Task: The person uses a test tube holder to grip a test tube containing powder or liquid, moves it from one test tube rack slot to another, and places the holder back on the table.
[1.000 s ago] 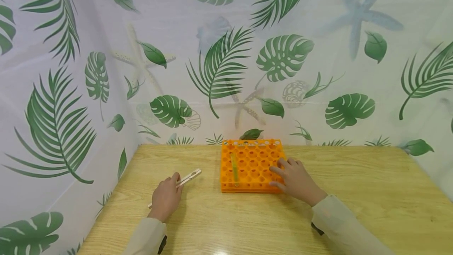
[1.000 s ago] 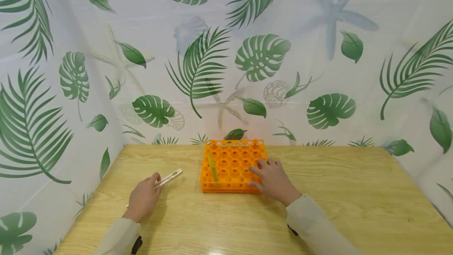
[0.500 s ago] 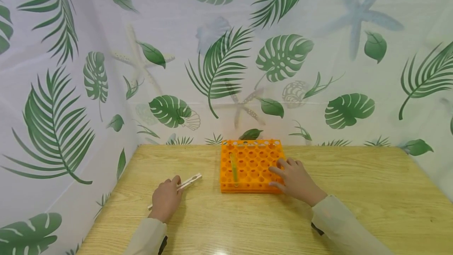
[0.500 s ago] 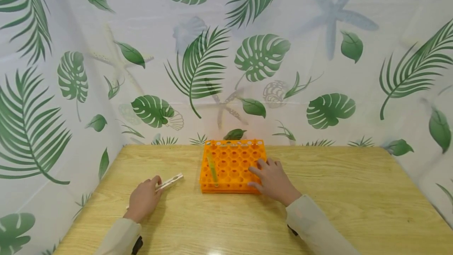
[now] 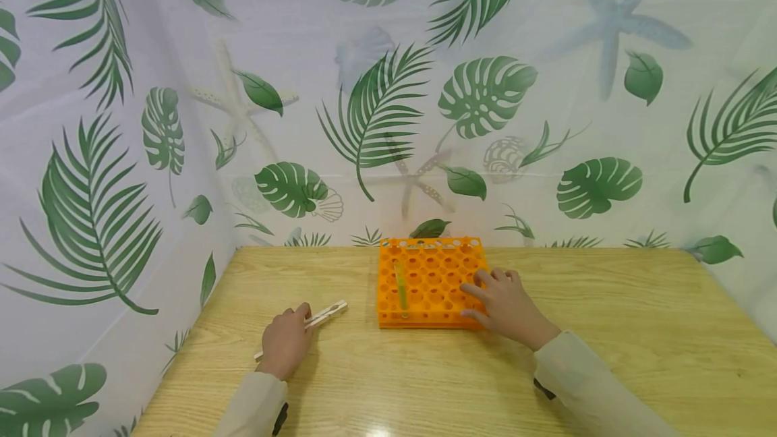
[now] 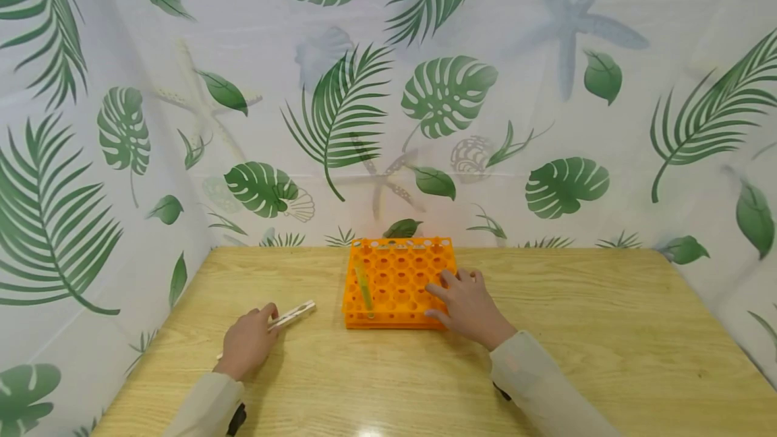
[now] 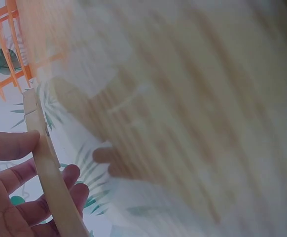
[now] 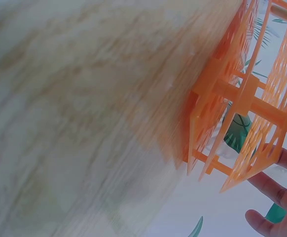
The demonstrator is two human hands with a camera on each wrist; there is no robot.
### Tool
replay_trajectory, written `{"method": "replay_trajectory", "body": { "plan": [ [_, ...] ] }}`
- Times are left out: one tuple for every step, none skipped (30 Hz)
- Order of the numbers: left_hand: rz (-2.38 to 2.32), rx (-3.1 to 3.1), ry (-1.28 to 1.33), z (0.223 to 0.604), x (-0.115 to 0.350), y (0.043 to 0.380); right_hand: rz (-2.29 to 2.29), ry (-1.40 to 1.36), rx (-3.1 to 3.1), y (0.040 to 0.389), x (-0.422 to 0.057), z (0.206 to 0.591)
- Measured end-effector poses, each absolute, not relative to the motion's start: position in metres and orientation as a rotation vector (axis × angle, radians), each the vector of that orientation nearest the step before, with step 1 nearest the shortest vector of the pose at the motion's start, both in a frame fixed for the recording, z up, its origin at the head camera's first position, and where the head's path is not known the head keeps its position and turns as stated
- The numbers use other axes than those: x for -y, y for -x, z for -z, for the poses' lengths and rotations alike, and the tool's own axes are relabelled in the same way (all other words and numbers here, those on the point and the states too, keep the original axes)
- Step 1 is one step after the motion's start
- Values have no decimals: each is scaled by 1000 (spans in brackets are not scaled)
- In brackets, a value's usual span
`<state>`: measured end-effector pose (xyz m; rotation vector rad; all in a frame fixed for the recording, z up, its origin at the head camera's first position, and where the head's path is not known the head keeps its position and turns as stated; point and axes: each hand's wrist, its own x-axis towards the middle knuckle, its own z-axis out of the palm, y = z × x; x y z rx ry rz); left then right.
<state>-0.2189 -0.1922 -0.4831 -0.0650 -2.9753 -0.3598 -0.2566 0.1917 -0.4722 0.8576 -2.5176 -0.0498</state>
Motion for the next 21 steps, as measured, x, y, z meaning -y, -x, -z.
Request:
{"method": "replay_trajectory", "body": {
  "plan": [
    [357, 2981, 65, 483, 192, 219, 49, -857, 2518, 257, -192, 472],
    [354, 2987, 62, 483, 192, 218, 49, -856, 2517, 257, -192, 472],
    [352, 2995, 62, 483, 192, 218, 46, -857, 2516, 257, -192, 472],
    [350, 3000, 63, 483, 191, 218, 42, -857, 2515, 257, -192, 472],
    [348, 3003, 68, 483, 192, 217, 40, -858, 2515, 257, -192, 472],
    [348, 3004, 72, 483, 192, 217, 39, -859, 2514, 257, -192, 472],
    [347, 3005, 75, 483, 192, 217, 40, -858, 2513, 257, -192, 472],
    [347, 3007, 79, 483, 192, 216, 41, -858, 2513, 257, -192, 472],
    [347, 3009, 82, 482, 192, 216, 40, -859, 2514, 257, -192, 472],
    [346, 3010, 84, 482, 192, 216, 42, -859, 2515, 257, -192, 472],
    [345, 3012, 86, 482, 192, 216, 43, -859, 2516, 257, -192, 472],
    [345, 3015, 86, 483, 193, 216, 43, -858, 2517, 257, -192, 472],
    [346, 3019, 84, 483, 193, 216, 41, -859, 2517, 257, -192, 472],
    [347, 3022, 81, 483, 193, 216, 38, -860, 2518, 257, -192, 472],
    [350, 3026, 75, 483, 193, 217, 36, -860, 2519, 257, -192, 472],
    [350, 3031, 71, 483, 193, 217, 35, -860, 2521, 257, -192, 472],
    [352, 3036, 67, 483, 193, 217, 33, -859, 2524, 257, -192, 472],
    [354, 3041, 61, 483, 194, 218, 33, -858, 2528, 257, -192, 472],
    [354, 3047, 57, 484, 194, 218, 31, -856, 2533, 257, -192, 472],
    [350, 3053, 52, 484, 194, 218, 31, -855, 2537, 257, -192, 472],
    [351, 3058, 46, 484, 194, 218, 33, -853, 2543, 257, -192, 472]
  ]
}}
